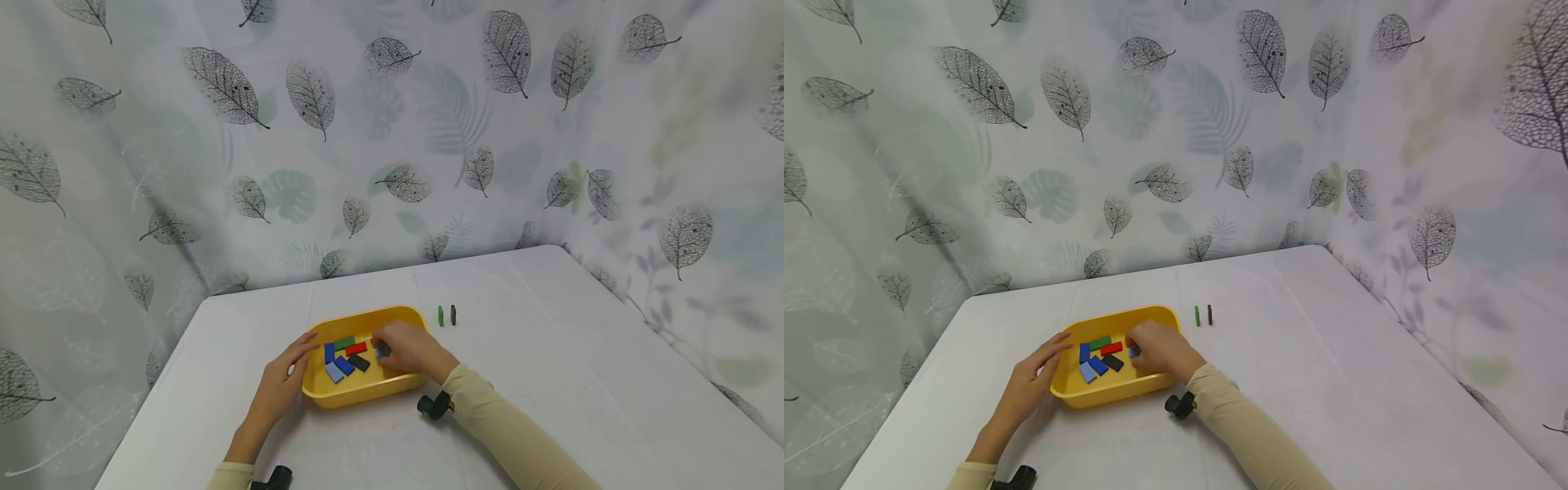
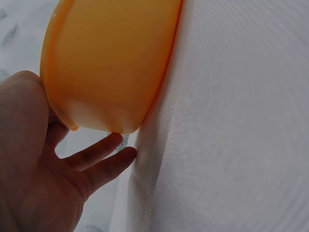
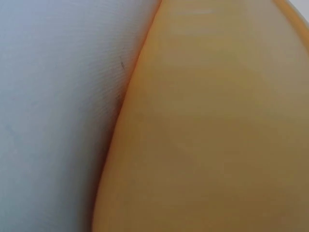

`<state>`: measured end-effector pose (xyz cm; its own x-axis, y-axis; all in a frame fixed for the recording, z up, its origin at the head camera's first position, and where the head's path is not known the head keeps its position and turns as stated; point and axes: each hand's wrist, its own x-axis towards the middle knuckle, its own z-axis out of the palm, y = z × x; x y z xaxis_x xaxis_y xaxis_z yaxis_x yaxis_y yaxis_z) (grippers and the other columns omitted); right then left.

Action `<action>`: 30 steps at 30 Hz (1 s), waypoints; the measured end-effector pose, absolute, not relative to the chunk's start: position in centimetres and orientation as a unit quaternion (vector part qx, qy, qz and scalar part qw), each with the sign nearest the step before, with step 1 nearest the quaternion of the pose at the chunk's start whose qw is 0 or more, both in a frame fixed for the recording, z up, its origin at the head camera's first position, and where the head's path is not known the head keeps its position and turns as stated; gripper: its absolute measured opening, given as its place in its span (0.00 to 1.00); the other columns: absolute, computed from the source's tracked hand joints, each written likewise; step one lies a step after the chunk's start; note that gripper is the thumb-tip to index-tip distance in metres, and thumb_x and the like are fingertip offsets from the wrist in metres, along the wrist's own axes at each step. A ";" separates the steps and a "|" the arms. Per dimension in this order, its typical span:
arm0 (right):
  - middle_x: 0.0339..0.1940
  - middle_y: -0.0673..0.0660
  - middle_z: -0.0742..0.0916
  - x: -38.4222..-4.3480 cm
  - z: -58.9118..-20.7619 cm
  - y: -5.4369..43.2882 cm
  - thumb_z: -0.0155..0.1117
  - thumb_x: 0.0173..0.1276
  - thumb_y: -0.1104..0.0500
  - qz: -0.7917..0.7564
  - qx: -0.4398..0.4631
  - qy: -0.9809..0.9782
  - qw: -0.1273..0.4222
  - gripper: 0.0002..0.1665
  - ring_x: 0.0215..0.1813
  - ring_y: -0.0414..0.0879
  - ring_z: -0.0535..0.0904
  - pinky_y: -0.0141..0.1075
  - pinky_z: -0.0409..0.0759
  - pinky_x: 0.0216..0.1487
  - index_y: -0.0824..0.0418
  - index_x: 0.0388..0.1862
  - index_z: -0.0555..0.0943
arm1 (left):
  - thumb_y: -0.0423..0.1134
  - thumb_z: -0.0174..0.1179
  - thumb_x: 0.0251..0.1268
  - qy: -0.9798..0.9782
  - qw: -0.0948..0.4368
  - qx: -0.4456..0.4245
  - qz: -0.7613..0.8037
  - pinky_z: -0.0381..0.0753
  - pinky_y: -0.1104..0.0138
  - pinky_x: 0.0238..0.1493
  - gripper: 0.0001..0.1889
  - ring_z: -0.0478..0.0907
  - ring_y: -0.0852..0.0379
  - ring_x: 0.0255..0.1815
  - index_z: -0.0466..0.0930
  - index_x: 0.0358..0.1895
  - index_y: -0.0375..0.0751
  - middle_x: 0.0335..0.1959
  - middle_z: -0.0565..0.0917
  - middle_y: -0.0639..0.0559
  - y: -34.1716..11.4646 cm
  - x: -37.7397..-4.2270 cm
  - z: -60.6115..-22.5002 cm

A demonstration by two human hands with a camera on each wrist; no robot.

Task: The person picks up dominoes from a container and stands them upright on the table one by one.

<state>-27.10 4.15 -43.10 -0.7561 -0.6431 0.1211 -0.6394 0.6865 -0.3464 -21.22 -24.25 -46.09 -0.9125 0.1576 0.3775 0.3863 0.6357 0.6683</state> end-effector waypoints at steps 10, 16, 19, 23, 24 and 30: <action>0.33 0.45 0.81 -26.8 -42.5 4.3 0.75 0.66 0.59 -0.228 -0.341 0.912 0.006 0.09 0.37 0.41 0.75 0.30 0.79 0.41 0.56 0.43 0.85 | 0.29 0.49 0.81 -0.893 0.141 -0.151 -0.399 0.65 0.52 0.73 0.17 0.65 0.47 0.77 0.83 0.63 0.38 0.74 0.74 0.51 -24.2 -21.2 -46.1; 0.34 0.44 0.83 -26.3 -41.4 4.5 0.75 0.66 0.60 -0.251 -0.342 0.906 0.009 0.09 0.37 0.40 0.77 0.29 0.81 0.43 0.56 0.44 0.85 | 0.29 0.49 0.81 -0.894 0.140 -0.150 -0.399 0.66 0.52 0.73 0.17 0.65 0.47 0.77 0.83 0.63 0.38 0.74 0.74 0.51 -24.2 -21.2 -46.2; 0.34 0.44 0.84 -26.2 -40.9 4.6 0.76 0.66 0.60 -0.265 -0.343 0.901 0.010 0.09 0.38 0.39 0.78 0.29 0.82 0.45 0.55 0.43 0.85 | 0.29 0.49 0.81 -0.895 0.140 -0.149 -0.397 0.65 0.52 0.73 0.17 0.65 0.47 0.77 0.83 0.64 0.38 0.74 0.74 0.51 -24.3 -21.1 -46.2; 0.35 0.44 0.85 -26.1 -40.4 4.9 0.76 0.66 0.61 -0.279 -0.345 0.896 0.006 0.09 0.39 0.41 0.81 0.30 0.83 0.46 0.55 0.42 0.86 | 0.29 0.49 0.81 -0.895 0.142 -0.150 -0.396 0.65 0.52 0.73 0.17 0.65 0.48 0.77 0.83 0.63 0.38 0.74 0.74 0.51 -24.3 -21.1 -46.2; 0.34 0.44 0.85 -26.1 -40.3 4.9 0.76 0.66 0.61 -0.283 -0.344 0.895 0.005 0.09 0.39 0.42 0.81 0.30 0.83 0.46 0.54 0.42 0.86 | 0.29 0.49 0.81 -0.894 0.142 -0.150 -0.397 0.65 0.52 0.73 0.17 0.65 0.48 0.77 0.83 0.64 0.38 0.74 0.74 0.51 -24.3 -21.1 -46.2; 0.35 0.45 0.85 -25.9 -39.3 5.6 0.75 0.66 0.63 -0.324 -0.341 0.882 0.008 0.09 0.40 0.42 0.82 0.33 0.85 0.48 0.58 0.44 0.86 | 0.29 0.49 0.81 -0.894 0.142 -0.150 -0.398 0.65 0.52 0.73 0.17 0.65 0.47 0.77 0.83 0.63 0.37 0.74 0.74 0.51 -24.3 -21.1 -46.1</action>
